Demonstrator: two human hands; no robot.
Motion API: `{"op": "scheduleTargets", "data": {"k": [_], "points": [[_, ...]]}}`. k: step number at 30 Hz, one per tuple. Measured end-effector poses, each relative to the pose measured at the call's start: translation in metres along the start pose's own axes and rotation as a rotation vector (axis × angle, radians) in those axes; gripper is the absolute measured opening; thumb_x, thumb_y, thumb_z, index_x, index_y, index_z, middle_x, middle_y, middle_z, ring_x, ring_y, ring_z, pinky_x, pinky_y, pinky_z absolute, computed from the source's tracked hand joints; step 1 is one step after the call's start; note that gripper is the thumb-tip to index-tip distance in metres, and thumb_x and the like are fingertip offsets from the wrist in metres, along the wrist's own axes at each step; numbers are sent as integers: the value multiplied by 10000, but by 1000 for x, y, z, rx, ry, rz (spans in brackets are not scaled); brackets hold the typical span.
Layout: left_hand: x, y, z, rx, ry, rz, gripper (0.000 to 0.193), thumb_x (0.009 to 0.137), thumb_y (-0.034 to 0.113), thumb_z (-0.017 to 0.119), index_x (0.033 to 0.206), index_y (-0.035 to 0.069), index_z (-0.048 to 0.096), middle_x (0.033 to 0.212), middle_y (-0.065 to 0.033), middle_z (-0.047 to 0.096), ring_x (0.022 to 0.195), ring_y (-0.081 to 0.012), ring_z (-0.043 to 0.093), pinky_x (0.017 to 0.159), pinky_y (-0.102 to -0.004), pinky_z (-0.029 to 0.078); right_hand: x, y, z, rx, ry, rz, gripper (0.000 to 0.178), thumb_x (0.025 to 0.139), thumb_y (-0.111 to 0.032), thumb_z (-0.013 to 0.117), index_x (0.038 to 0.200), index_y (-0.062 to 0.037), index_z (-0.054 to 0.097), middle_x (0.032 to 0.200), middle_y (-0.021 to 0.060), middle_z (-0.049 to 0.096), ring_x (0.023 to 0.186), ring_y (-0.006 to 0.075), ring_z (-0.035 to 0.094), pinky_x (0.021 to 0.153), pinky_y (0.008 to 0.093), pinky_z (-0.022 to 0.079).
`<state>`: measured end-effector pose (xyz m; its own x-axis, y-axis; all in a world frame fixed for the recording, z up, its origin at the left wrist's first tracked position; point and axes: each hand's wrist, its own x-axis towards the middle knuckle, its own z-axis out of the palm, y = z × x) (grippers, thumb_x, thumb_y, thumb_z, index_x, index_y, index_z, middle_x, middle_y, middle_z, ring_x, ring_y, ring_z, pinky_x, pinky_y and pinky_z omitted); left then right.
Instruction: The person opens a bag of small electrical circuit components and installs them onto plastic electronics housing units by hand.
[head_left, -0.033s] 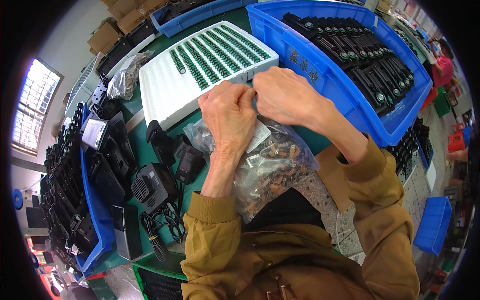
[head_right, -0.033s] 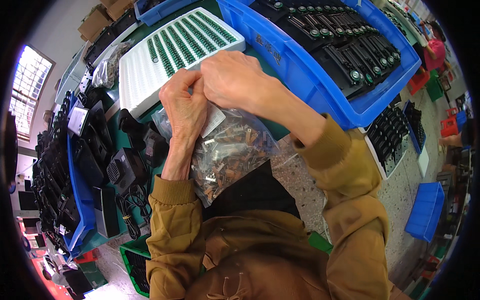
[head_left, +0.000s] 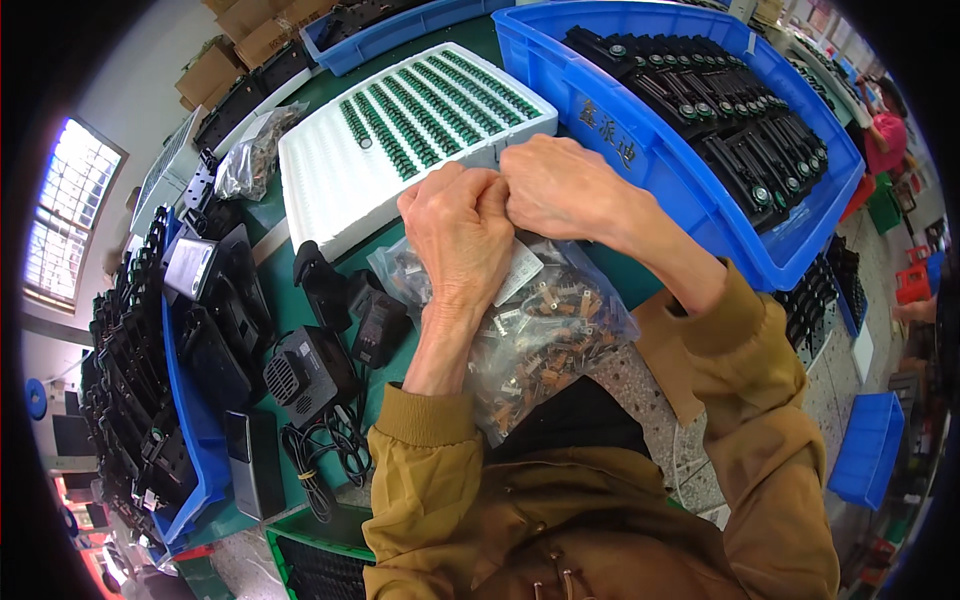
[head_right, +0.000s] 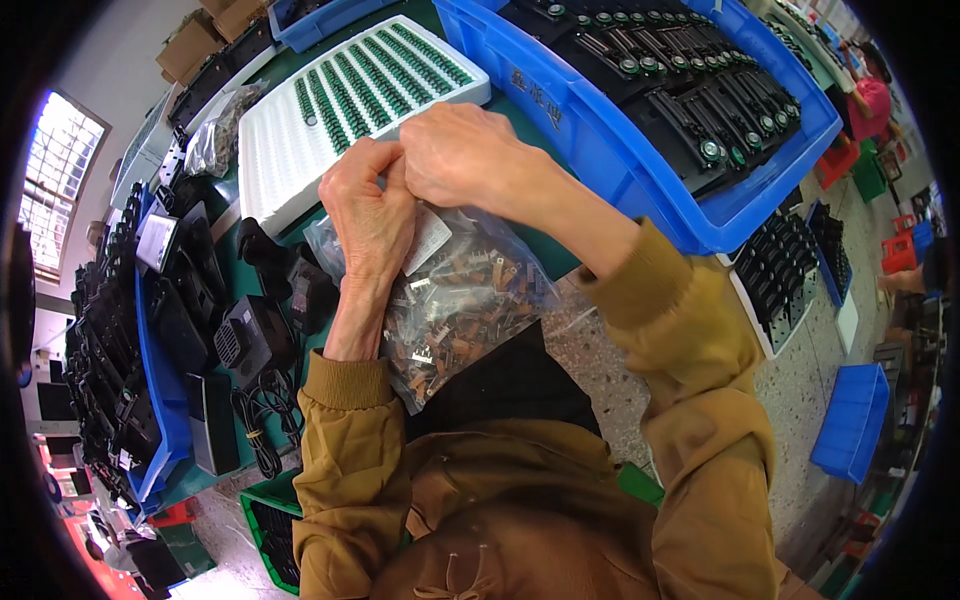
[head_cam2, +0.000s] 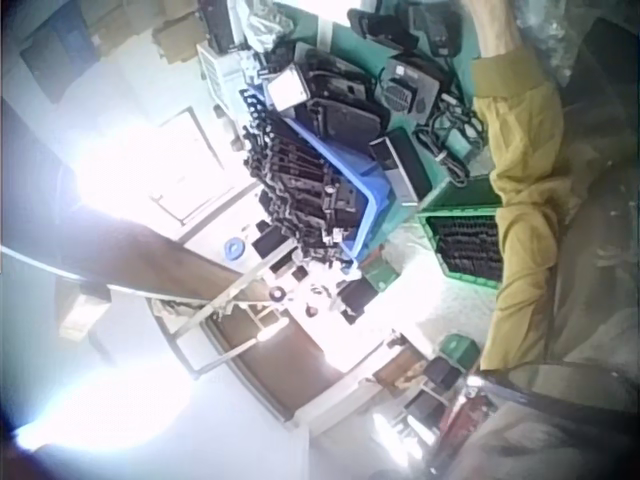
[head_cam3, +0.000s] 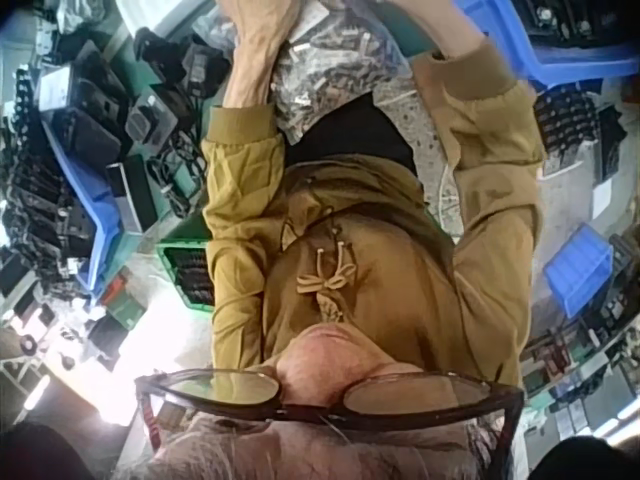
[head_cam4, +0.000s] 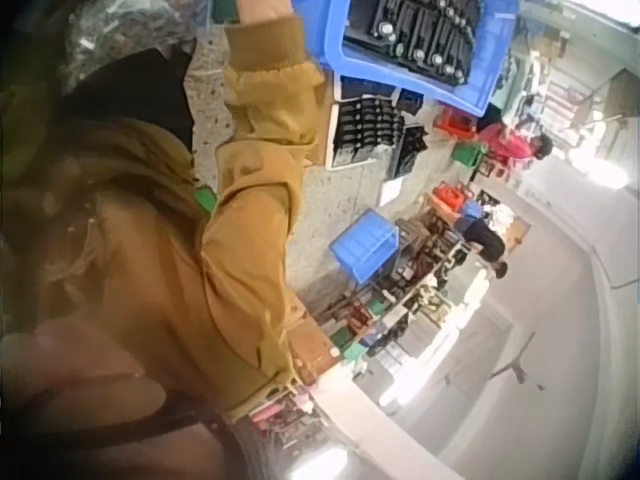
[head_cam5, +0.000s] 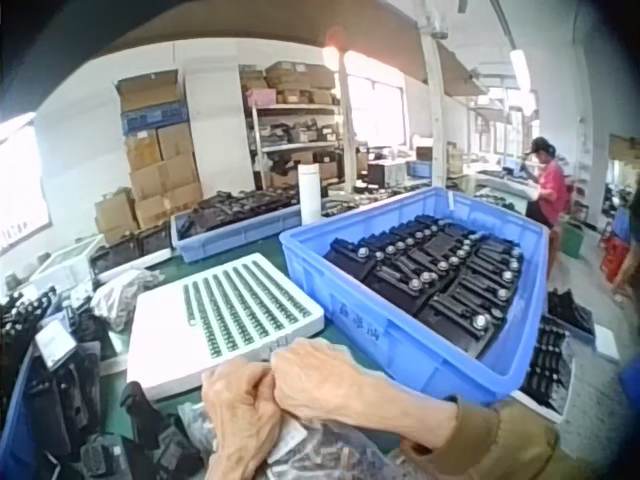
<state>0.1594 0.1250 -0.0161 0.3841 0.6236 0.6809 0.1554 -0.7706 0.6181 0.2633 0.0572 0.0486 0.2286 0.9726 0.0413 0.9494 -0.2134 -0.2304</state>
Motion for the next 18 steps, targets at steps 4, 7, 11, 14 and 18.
{"op": "scheduleTargets", "data": {"k": [4,7,11,14,18], "points": [[1,-3,1,-54,46,-45,58,714,64,690,666,37,672,649,-75,596,681,-259,587,739,-372,401,-10,6,4,-17,73,-87,169,739,-88,562,760,49,659,801,251,659,783,416,661,667,451,545],[0,-1,0,-30,59,-15,60,717,65,690,666,39,672,640,-74,586,678,-253,584,741,-367,400,-31,8,9,-1,224,-21,163,723,-71,555,628,58,586,686,256,603,689,437,608,606,476,513],[-2,1,-1,-9,13,6,60,720,64,691,669,39,672,636,-73,582,680,-253,584,747,-365,397,-20,4,7,-9,113,-28,152,723,-71,567,651,61,591,706,257,613,695,439,617,596,476,512],[0,1,0,-18,30,54,58,714,57,697,669,31,670,635,-73,581,670,-257,584,722,-369,406,-11,0,9,7,138,-53,142,721,-68,571,672,63,595,720,253,623,687,431,626,588,478,515],[-1,-1,3,-56,54,20,59,702,47,704,662,26,666,626,-83,578,624,-268,576,647,-374,422,-24,1,1,-64,98,-8,132,733,-69,575,729,42,646,754,232,649,737,388,663,605,450,541]]}}
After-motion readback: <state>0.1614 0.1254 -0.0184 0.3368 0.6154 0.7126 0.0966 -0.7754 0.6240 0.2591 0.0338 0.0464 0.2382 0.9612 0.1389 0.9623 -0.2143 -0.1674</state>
